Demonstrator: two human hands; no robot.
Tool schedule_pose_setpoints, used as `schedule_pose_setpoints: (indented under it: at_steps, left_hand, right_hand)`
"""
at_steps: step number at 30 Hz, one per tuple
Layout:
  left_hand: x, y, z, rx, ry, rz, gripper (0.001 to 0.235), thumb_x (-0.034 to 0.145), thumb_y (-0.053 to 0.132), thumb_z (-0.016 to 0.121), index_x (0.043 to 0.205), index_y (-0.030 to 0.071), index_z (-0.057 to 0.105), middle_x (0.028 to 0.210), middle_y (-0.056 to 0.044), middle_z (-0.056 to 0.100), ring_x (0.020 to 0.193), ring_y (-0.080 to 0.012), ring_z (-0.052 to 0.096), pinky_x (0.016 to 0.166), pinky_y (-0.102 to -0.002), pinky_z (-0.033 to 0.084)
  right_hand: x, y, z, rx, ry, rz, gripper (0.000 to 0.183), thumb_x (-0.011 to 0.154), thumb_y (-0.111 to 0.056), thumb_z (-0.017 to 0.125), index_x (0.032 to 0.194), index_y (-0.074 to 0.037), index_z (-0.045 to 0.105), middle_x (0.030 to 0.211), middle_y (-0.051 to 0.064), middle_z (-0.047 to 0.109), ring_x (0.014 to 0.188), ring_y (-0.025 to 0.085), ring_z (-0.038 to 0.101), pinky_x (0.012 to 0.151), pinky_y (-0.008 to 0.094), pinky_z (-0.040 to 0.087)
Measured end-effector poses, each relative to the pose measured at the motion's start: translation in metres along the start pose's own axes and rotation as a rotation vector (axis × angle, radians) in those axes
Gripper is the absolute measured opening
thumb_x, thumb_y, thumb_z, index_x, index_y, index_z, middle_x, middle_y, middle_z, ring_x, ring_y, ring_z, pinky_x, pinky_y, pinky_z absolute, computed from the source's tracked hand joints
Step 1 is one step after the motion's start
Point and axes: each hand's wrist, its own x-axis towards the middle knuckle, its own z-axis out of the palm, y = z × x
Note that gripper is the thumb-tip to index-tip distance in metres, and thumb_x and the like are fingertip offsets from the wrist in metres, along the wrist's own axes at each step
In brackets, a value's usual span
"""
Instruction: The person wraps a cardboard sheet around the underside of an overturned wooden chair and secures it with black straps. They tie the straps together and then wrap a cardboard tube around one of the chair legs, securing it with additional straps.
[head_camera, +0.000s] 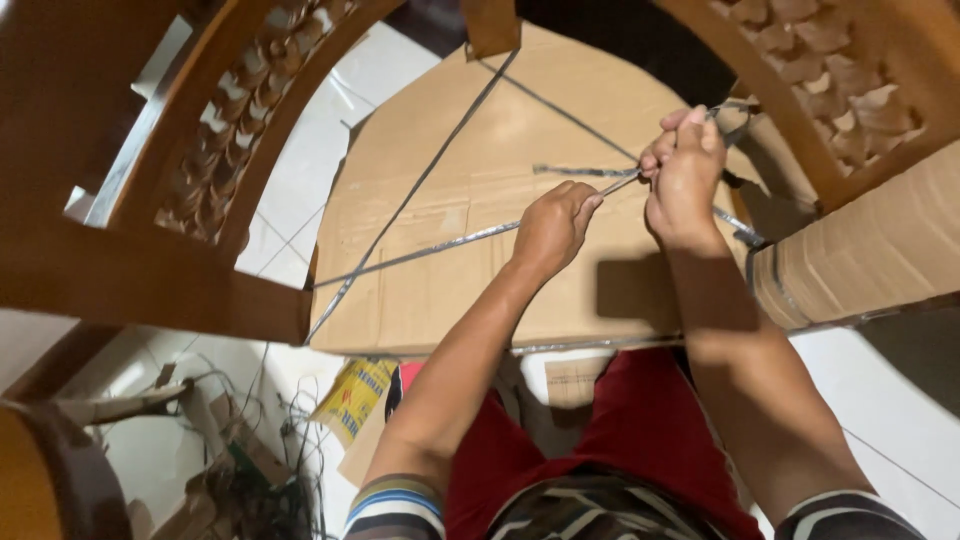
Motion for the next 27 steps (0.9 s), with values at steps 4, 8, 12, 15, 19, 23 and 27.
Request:
schedule_pose_setpoints:
  at_steps: [4,8,12,15,19,23,27]
  left_hand:
    - [0.030,0.000,0.014,-0.053,0.077,-0.035,0.021,0.104,0.033,0.055,0.097,0.019,0.068,0.078,-0.004,0.062,0.083,-0.0291,0.069,0.076,-0.041,0.056]
    - [0.053,0.006,0.012,0.082,0.104,-0.082,0.020,0.104,0.032,0.055,0.097,0.019,0.067,0.101,-0.002,0.063,0.098,-0.0273,0.064,0.085,-0.040,0.052]
    - [0.064,0.009,0.011,0.157,0.005,-0.058,0.023,0.107,0.032,0.049,0.102,0.016,0.064,0.132,-0.001,0.064,0.110,-0.0296,0.061,0.089,-0.043,0.052]
    - [0.075,-0.017,0.028,0.189,-0.097,-0.063,0.026,0.108,0.042,0.041,0.098,0.024,0.057,0.101,0.003,0.063,0.102,-0.0258,0.061,0.087,-0.042,0.052]
    - [0.093,-0.020,0.022,0.202,-0.321,-0.083,0.029,0.108,0.042,0.031,0.113,0.024,0.053,0.120,-0.001,0.061,0.110,-0.0300,0.064,0.094,-0.048,0.052]
    - [0.090,-0.033,0.030,0.311,-0.045,0.045,0.019,0.101,0.042,0.040,0.095,0.026,0.048,0.085,0.007,0.046,0.069,-0.0185,0.060,0.069,-0.038,0.047]
    - [0.086,-0.035,0.009,0.137,0.000,0.129,0.013,0.088,0.028,0.052,0.079,0.018,0.056,0.078,-0.001,0.061,0.059,-0.0322,0.061,0.057,-0.050,0.047]
  right_hand:
    - [0.031,0.001,0.015,-0.057,-0.007,-0.064,0.035,0.114,-0.030,0.034,0.099,-0.009,0.057,0.057,-0.004,0.035,0.049,0.012,0.054,0.048,0.019,0.046]
    - [0.060,0.001,0.018,-0.107,0.033,-0.091,0.033,0.114,-0.024,0.034,0.100,-0.007,0.058,0.057,-0.003,0.038,0.049,0.011,0.055,0.047,0.019,0.047]
    - [0.074,0.011,0.016,-0.118,0.034,-0.094,0.032,0.115,-0.022,0.032,0.101,-0.007,0.058,0.059,-0.004,0.037,0.050,0.011,0.054,0.047,0.019,0.046]
    - [0.079,0.019,0.014,-0.096,0.023,-0.119,0.031,0.115,-0.022,0.035,0.100,-0.007,0.057,0.059,-0.002,0.034,0.048,0.013,0.051,0.046,0.021,0.045]
    - [0.079,0.020,0.019,-0.074,0.011,-0.130,0.032,0.116,-0.026,0.035,0.099,-0.007,0.054,0.061,-0.003,0.026,0.048,0.012,0.043,0.046,0.021,0.040]
    - [0.091,0.034,0.011,-0.001,0.039,-0.030,0.039,0.114,-0.038,0.033,0.084,-0.015,0.043,0.058,-0.006,0.017,0.041,0.008,0.026,0.036,0.021,0.027]
    - [0.095,0.031,0.012,0.041,0.165,-0.081,0.045,0.109,-0.024,0.042,0.066,-0.022,0.027,0.054,-0.004,0.018,0.037,0.010,0.014,0.031,0.028,0.013]
